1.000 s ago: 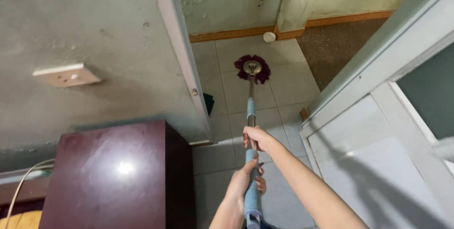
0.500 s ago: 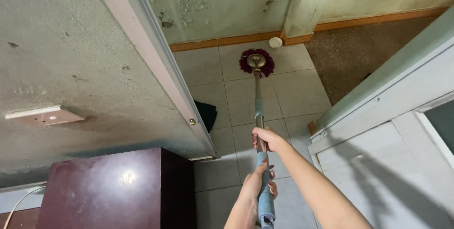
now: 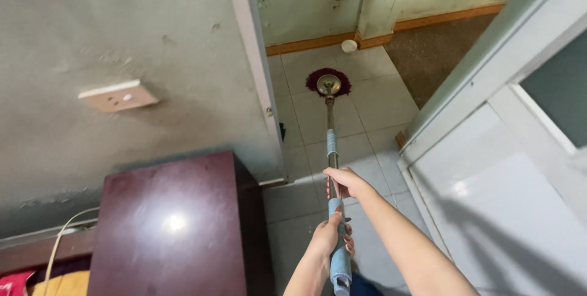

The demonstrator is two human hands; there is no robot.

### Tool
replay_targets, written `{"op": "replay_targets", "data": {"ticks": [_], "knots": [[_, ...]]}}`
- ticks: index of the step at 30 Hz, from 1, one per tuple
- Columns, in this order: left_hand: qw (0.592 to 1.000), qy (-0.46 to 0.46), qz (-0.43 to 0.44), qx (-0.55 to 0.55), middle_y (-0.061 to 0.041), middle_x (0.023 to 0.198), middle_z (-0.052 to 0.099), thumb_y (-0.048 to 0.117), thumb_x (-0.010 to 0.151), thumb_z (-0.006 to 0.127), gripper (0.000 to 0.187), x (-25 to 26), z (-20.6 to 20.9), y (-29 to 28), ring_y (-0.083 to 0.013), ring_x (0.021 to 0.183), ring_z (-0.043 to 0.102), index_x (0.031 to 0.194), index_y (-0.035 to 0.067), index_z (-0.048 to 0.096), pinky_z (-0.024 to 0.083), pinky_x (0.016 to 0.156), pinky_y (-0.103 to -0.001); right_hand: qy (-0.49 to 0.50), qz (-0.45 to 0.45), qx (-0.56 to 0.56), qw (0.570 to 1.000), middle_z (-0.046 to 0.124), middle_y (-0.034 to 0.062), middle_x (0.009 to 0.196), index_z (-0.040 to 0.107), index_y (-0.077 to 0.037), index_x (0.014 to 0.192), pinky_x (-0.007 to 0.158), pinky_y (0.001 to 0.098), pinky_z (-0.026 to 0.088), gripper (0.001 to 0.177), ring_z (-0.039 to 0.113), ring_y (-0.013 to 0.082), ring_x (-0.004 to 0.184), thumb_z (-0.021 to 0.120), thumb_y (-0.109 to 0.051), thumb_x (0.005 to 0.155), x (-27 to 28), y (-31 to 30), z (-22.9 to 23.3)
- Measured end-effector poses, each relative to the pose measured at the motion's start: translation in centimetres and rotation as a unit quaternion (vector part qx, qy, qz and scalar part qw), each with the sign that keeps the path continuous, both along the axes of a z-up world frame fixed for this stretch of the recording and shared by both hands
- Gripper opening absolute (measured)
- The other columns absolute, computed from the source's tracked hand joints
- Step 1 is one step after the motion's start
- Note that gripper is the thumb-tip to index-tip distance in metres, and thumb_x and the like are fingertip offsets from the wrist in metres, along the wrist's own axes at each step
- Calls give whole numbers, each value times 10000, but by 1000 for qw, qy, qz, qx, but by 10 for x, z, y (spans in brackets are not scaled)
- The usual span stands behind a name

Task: The person mops a tiled bedroom floor using a purple spin mop. They move the mop back and forth across the floor, covering areas near a bed, a small cabinet, and a wardrobe.

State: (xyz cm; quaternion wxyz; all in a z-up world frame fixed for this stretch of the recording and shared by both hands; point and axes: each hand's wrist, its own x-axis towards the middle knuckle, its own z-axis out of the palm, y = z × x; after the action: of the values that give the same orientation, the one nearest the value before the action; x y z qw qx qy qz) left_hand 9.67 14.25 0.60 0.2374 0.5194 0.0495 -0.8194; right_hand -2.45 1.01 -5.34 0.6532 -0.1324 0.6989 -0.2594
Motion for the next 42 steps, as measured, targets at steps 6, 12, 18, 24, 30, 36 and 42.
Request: {"op": "replay_targets", "data": {"ticks": [6, 12, 18, 24, 30, 36, 42], "knots": [[999, -20, -2, -25, -131, 762, 481, 282, 1037, 587, 311, 81, 38, 113, -162, 518, 442, 958, 3, 476, 372, 376, -269, -2, -1, 3, 1000, 586, 93, 718, 582, -27, 937, 576, 471, 629, 119, 631, 248, 611, 608, -143, 926, 71, 110, 2], [1000, -2, -26, -17, -78, 767, 479, 334, 1035, 566, 303, 124, 51, 186, -124, 489, 430, 1024, 31, 550, 354, 373, -256, 13, 19, -1, 1000, 534, 53, 660, 554, -63, 811, 527, 467, 624, 36, 576, 221, 540, 543, -91, 830, 111, 183, 1], [998, 55, -2, 28, -61, 709, 559, 256, 968, 671, 265, 131, 46, 190, -118, 524, 473, 1038, 0, 657, 469, 492, -269, -3, -30, -13, 999, 537, 70, 716, 531, -47, 970, 548, 470, 613, 127, 567, 238, 553, 568, -141, 893, 118, 203, -1], [992, 129, -4, 4, 1, 750, 619, 278, 994, 637, 207, 101, -3, 153, -67, 550, 523, 936, 80, 649, 511, 481, -206, -24, -23, -4, 999, 573, 107, 775, 553, -33, 1005, 571, 482, 636, 170, 610, 267, 609, 600, -182, 937, 99, 191, 6], [992, 121, 26, 21, -12, 770, 686, 228, 985, 666, 128, 65, -22, 88, -68, 556, 566, 912, 123, 654, 491, 485, -191, -47, -70, -12, 996, 591, 109, 681, 574, -49, 859, 527, 404, 596, 245, 597, 247, 556, 678, -250, 952, 73, 141, 12], [992, 124, 30, -20, -41, 776, 690, 114, 979, 659, 103, 24, -37, 43, -68, 514, 515, 913, 36, 639, 426, 417, -200, -80, -135, 8, 988, 569, 124, 698, 553, 30, 1038, 561, 404, 606, 387, 580, 253, 576, 679, -331, 976, 35, 79, -14], [991, 115, 61, 13, -12, 731, 426, 98, 944, 620, 341, 13, 10, 47, -41, 446, 302, 1284, 105, 643, 220, 386, -195, -90, -239, 0, 967, 564, 191, 701, 546, 83, 1081, 578, 430, 624, 271, 572, 263, 575, 693, -108, 958, 19, 45, -19]]}}
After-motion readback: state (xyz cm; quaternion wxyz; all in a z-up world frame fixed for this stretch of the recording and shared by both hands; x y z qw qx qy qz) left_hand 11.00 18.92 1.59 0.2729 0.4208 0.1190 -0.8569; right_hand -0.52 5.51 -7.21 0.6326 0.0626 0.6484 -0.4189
